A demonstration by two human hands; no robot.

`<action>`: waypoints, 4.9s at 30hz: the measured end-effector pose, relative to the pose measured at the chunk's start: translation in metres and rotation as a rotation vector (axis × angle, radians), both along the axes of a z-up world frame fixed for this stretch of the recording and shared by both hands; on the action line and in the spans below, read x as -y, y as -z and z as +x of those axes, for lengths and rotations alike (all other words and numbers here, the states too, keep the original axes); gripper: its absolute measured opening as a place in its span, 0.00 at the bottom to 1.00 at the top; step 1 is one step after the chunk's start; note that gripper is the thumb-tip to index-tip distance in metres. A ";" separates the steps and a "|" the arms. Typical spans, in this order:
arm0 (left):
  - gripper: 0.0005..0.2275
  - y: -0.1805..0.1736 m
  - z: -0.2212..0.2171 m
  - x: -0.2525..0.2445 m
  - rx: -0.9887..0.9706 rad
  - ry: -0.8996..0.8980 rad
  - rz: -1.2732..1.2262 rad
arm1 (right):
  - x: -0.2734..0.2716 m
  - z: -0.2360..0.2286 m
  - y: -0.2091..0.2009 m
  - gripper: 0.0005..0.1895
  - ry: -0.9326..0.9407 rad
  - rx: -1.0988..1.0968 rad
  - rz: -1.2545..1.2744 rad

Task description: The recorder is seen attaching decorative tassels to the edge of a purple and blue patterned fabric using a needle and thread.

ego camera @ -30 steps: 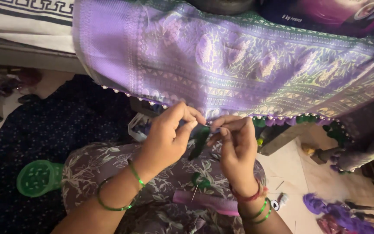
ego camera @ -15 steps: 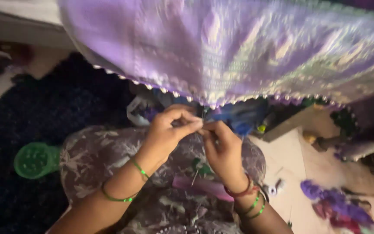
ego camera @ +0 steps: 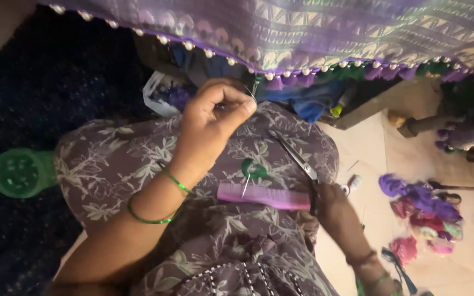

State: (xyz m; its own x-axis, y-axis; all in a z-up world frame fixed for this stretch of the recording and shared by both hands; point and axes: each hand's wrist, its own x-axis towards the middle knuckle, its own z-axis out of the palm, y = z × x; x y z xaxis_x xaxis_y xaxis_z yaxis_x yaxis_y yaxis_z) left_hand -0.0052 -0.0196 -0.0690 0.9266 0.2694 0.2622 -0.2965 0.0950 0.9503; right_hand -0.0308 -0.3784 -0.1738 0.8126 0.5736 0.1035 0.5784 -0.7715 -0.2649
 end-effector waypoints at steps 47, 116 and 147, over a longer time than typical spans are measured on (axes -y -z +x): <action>0.16 -0.004 0.062 -0.028 -0.134 -0.088 0.057 | 0.010 0.083 -0.073 0.08 0.157 -0.922 0.529; 0.12 0.087 0.017 -0.145 -0.111 -0.265 0.725 | -0.297 0.162 -0.034 0.11 -0.298 0.167 0.289; 0.19 -0.030 0.039 -0.042 -0.010 0.294 -0.331 | -0.213 0.117 -0.083 0.08 0.121 -0.226 1.097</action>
State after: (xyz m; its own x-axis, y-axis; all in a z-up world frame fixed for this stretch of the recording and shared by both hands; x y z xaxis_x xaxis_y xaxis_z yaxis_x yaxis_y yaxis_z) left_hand 0.0335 0.0228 -0.0391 0.9784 0.0621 0.1971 -0.2027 0.4739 0.8569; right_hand 0.0863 -0.1652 -0.0907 0.9207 0.1791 0.3467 0.3683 -0.1052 -0.9238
